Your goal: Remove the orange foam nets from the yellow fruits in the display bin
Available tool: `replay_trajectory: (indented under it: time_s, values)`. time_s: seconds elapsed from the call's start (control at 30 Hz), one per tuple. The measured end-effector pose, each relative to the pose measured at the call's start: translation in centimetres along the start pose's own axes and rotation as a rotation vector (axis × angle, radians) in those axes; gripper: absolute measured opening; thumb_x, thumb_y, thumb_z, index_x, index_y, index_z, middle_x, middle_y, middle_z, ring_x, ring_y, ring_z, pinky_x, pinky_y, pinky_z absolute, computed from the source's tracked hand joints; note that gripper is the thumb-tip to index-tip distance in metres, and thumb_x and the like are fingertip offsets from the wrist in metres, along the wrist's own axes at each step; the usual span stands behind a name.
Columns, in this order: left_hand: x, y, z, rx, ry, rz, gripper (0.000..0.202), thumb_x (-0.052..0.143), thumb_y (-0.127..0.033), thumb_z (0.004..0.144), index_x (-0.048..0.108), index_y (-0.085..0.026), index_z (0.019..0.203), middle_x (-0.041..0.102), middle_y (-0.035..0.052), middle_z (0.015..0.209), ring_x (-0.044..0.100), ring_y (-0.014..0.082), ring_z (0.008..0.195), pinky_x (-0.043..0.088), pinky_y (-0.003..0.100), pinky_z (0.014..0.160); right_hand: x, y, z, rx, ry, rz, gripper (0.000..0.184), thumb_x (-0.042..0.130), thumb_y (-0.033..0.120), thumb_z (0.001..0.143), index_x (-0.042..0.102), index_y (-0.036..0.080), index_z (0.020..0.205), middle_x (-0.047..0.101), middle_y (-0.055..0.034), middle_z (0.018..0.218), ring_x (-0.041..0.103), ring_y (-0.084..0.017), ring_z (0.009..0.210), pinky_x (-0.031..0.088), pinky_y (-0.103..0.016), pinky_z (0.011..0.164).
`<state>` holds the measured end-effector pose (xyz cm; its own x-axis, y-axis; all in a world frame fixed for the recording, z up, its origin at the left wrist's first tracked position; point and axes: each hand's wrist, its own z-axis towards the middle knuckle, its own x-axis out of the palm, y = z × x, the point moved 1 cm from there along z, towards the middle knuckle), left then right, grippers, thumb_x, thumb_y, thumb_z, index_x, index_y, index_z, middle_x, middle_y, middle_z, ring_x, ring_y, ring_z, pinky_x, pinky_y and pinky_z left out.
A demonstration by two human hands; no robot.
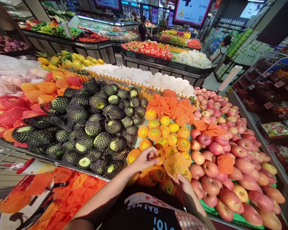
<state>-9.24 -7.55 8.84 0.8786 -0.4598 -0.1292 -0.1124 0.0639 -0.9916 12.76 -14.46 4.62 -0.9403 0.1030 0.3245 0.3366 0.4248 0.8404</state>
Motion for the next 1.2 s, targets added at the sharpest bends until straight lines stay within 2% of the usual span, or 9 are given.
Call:
replay_trajectory:
  time_s: [0.1,0.17,0.3,0.47,0.6,0.7,0.77,0.93,1.2]
  values:
    - [-0.6,-0.8,1.3,0.180,0.031,0.313,0.084,0.080,-0.038,0.074,0.040,-0.024,0.146,0.049,0.0140,0.134,0.053,0.0285,0.120,0.049,0.043,0.099,0.9,3.8,2.0,-0.101,0.001,-0.182,0.093,0.084,0.054,0.066,0.046,0.033,0.148,0.067,-0.0076,0.132,0.061,-0.031,0.125,0.043,-0.052,0.115]
    - [-0.3,-1.1,2.6,0.258,0.071,0.489,0.097,0.084,-0.035,0.070,0.034,-0.030,0.154,0.038,0.0151,0.150,0.042,0.0351,0.138,0.042,0.050,0.112,1.6,6.2,3.5,-0.179,0.165,-0.284,0.101,0.087,0.047,0.067,0.036,0.035,0.153,0.058,-0.0070,0.145,0.056,-0.028,0.133,0.042,-0.048,0.116]
    - [-1.5,-0.9,6.2,0.252,-0.064,0.601,0.090,0.085,-0.028,0.063,0.043,-0.027,0.143,0.051,0.0137,0.139,0.052,0.0340,0.131,0.047,0.049,0.109,1.3,10.3,8.3,-0.300,0.545,-0.591,0.095,0.074,0.052,0.084,0.021,0.034,0.161,0.032,-0.0105,0.165,0.041,-0.029,0.147,0.037,-0.052,0.119]
    - [-5.5,-1.1,10.2,0.184,-0.354,0.595,0.078,0.081,-0.029,0.065,0.040,-0.022,0.131,0.058,0.0125,0.130,0.060,0.0312,0.121,0.050,0.046,0.103,-0.7,15.7,18.1,-0.881,0.310,-1.468,0.057,0.065,0.036,0.093,0.052,0.031,0.148,0.020,-0.0104,0.170,0.005,-0.040,0.158,0.011,-0.067,0.123]
    - [-6.9,-1.2,12.1,0.123,-0.493,0.582,0.075,0.081,-0.039,0.069,0.038,-0.023,0.129,0.059,0.0121,0.127,0.062,0.0305,0.117,0.050,0.045,0.100,0.1,18.9,25.2,-1.111,0.466,-1.875,0.080,0.062,0.005,0.081,0.044,0.036,0.153,0.013,-0.0088,0.172,0.004,-0.042,0.157,0.010,-0.073,0.119]
    - [-7.1,-0.7,13.0,0.079,-0.519,0.584,0.075,0.081,-0.040,0.069,0.038,-0.023,0.128,0.058,0.0121,0.127,0.062,0.0306,0.116,0.050,0.046,0.101,1.4,20.6,29.7,-1.046,0.570,-2.012,0.103,0.076,0.005,0.059,0.047,0.038,0.151,0.011,-0.0083,0.172,0.006,-0.047,0.155,0.011,-0.075,0.117]
    - [-7.2,-0.1,13.6,0.063,-0.510,0.591,0.074,0.080,-0.040,0.070,0.038,-0.024,0.129,0.058,0.0118,0.127,0.062,0.0306,0.117,0.049,0.046,0.101,1.9,21.0,32.6,-0.877,0.531,-2.068,0.096,0.079,0.002,0.051,0.062,0.040,0.138,0.021,-0.0042,0.170,0.012,-0.047,0.155,0.016,-0.073,0.117]
    - [-7.3,0.6,14.7,0.073,-0.490,0.618,0.074,0.079,-0.040,0.072,0.038,-0.024,0.130,0.057,0.0124,0.129,0.060,0.0316,0.119,0.049,0.046,0.101,1.7,20.2,37.5,-0.600,0.401,-2.056,0.039,0.065,0.006,0.074,0.080,0.029,0.102,0.052,-0.0056,0.153,0.036,-0.042,0.147,0.032,-0.071,0.110]
    - [-6.5,-0.5,17.0,-0.009,-0.436,0.585,0.076,0.081,-0.039,0.068,0.037,-0.023,0.129,0.059,0.0138,0.128,0.061,0.0336,0.118,0.050,0.045,0.096,1.0,21.3,39.0,-0.620,0.435,-1.838,0.023,0.059,0.007,0.081,0.079,0.019,0.085,0.069,-0.0092,0.132,0.046,-0.033,0.139,0.031,-0.064,0.111]
